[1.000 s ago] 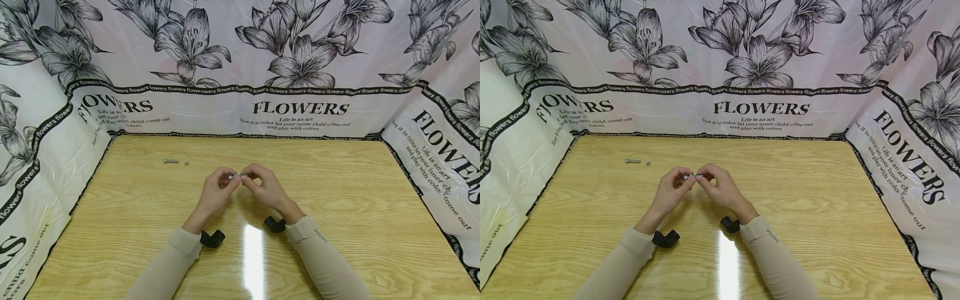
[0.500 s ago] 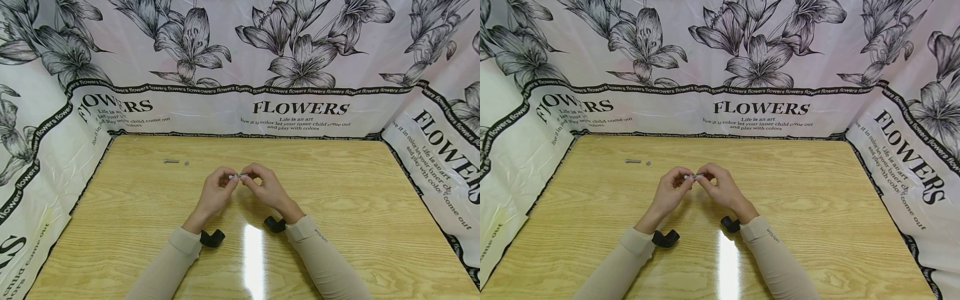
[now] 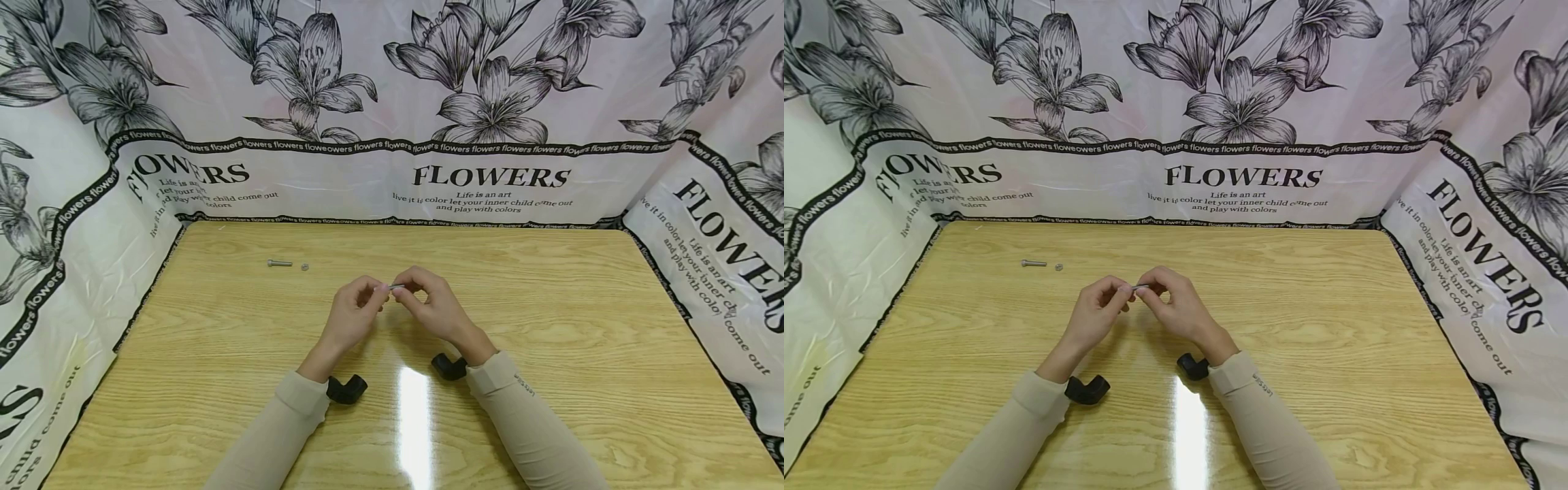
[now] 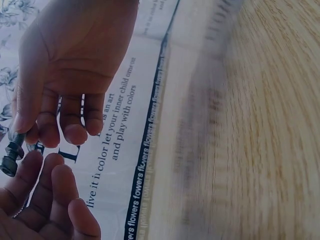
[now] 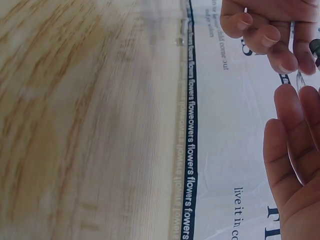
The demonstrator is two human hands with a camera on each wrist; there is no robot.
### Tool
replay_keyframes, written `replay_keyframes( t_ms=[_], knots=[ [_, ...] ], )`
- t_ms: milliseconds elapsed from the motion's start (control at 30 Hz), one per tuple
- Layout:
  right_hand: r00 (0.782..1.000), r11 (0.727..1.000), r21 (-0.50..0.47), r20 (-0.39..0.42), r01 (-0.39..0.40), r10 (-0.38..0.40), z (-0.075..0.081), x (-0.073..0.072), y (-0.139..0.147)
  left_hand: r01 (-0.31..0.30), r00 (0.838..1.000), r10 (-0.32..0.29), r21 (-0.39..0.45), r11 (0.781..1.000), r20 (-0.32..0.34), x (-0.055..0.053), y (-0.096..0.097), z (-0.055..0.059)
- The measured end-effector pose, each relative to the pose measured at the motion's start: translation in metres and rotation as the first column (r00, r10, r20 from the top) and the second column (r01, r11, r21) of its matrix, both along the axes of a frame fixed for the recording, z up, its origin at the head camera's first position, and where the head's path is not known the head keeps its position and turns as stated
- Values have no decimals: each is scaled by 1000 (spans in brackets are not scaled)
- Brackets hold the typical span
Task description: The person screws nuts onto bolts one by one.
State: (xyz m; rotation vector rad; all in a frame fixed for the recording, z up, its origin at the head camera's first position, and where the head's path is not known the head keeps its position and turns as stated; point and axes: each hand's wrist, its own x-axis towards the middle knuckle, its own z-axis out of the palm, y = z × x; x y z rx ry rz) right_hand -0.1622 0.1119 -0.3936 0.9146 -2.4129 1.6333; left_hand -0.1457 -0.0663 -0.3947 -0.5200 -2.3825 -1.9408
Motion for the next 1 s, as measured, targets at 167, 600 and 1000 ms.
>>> replay_keyframes(
  t_ms=[167,600,1000],
  knots=[
    [1000,1000,5,-16,6,-5,0,-1,1,10,999,-9,17,1000,-44,-1,0,-1],
    [1000,1000,1,-6,9,-9,0,0,0,6,1000,-6,3,1000,-31,0,0,-1],
    [1000,1000,7,-11,13,-13,1,1,0,9,1000,-9,7,1000,-14,-1,0,-1]
  ],
)
